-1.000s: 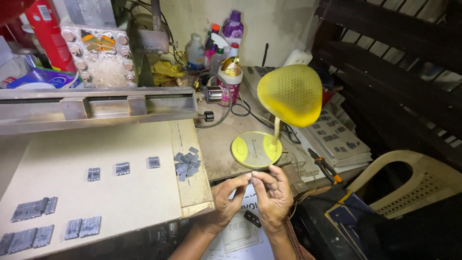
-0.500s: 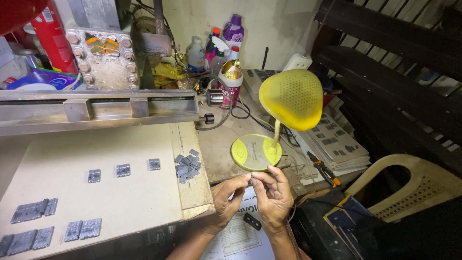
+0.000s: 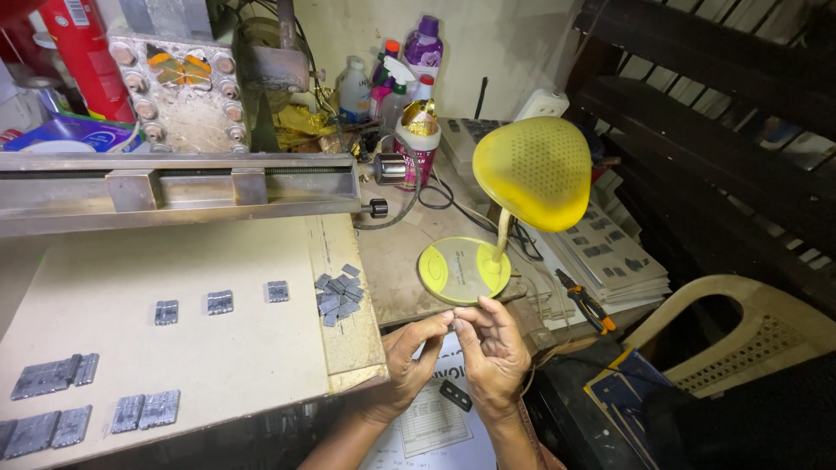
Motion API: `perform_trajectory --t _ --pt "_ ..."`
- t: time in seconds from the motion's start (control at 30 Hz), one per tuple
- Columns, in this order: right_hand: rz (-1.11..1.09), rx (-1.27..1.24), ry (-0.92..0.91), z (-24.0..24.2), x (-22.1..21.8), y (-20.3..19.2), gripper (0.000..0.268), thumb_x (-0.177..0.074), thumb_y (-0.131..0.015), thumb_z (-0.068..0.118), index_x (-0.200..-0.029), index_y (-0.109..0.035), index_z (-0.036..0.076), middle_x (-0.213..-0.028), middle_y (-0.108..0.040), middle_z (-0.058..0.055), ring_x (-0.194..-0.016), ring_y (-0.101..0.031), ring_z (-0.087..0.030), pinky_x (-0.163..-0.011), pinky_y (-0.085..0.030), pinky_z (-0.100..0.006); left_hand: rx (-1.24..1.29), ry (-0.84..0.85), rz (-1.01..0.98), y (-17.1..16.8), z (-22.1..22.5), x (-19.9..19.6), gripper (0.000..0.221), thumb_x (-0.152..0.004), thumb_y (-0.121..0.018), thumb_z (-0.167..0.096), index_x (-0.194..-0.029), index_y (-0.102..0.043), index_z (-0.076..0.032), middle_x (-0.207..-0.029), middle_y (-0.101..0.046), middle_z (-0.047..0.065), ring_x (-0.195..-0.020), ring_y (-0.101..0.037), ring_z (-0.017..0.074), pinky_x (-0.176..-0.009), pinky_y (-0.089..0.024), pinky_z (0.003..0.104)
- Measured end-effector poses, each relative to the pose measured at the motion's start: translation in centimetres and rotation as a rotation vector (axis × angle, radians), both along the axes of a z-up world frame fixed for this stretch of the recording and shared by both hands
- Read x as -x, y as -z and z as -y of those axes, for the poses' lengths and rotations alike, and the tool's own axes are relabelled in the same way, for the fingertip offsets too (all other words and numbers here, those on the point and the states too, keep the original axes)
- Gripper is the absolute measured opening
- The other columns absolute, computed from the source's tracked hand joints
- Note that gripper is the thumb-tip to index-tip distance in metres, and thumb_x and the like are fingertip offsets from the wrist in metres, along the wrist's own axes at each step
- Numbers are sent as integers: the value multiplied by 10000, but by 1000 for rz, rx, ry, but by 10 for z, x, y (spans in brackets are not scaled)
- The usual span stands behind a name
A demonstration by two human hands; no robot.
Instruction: Selecting specific metal type characters from a compartmentalized drawer and arranging them on a surface while referring to a document.
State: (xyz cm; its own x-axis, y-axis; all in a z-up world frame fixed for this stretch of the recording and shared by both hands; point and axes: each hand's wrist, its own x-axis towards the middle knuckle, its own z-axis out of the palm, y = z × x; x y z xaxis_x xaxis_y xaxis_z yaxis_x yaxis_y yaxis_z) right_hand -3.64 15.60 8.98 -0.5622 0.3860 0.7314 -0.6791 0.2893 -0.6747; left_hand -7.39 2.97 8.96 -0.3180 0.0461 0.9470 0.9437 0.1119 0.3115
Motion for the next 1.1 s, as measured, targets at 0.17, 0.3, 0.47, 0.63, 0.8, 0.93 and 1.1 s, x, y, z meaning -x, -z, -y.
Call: perform_trajectory --t 0.17,0.3,0.47,0.63,0.8,0.93,1.1 --pt "8 -26 14 -1 -1 -2 405 -908 -698 -63 -1297 -590 -57 -1021 -770 -157 -936 -764 -197 -908 -650 -281 3 10 22 2 0 -1 231 -891 -776 49 -1076 -668 -37 -1109 -784 138 -996 -802 212 -937 -646 296" --pt "50 -207 24 -8 -7 -9 177 -926 -699 -9 -1101 -719 6 -1003 -732 -97 -924 -730 -170 -849 -636 -242 15 -25 55 1 6 -6 226 -890 -785 21 -1077 -690 -62 -1087 -790 78 -964 -801 173 -946 -632 268" --pt "189 -9 -126 -5 -20 13 83 -912 -695 -41 -975 -732 -3 -939 -727 -79 -862 -704 -131 -783 -596 -217 45 85 233 29 9 -17 283 -910 -759 -5 -1181 -698 -61 -1110 -780 68 -970 -780 176 -944 -621 274" --pt "364 54 -56 14 -63 32 154 -947 -668 75 -1005 -771 -23 -941 -774 -96 -882 -723 -149 -835 -616 -262 69 91 240 30 37 -57 241 -913 -764 4 -1146 -718 -38 -1061 -797 103 -870 -792 188 -795 -622 284" --pt "508 61 -119 48 -127 66 159 -942 -651 43 -1007 -778 -28 -971 -776 -110 -921 -726 -186 -826 -618 -285 193 70 284 66 77 -117 272 -914 -760 -23 -1179 -702 -8 -1115 -784 118 -908 -800 211 -867 -655 307" --pt "693 -15 -249 70 -183 95 219 -942 -656 99 -1064 -806 -4 -987 -813 -95 -861 -728 -158 -794 -601 -276 258 -5 467 110 116 -173 293 -855 -799 -60 -1143 -746 -66 -1105 -807 60 -931 -808 175 -894 -641 306" --pt "622 -186 -71 83 -223 134 201 -923 -661 162 -1025 -790 47 -874 -821 -79 -705 -789 -132 -672 -662 -248 218 -55 653 119 189 -229 271 -877 -721 -25 -1130 -771 -109 -1079 -812 60 -923 -802 153 -871 -589 269"
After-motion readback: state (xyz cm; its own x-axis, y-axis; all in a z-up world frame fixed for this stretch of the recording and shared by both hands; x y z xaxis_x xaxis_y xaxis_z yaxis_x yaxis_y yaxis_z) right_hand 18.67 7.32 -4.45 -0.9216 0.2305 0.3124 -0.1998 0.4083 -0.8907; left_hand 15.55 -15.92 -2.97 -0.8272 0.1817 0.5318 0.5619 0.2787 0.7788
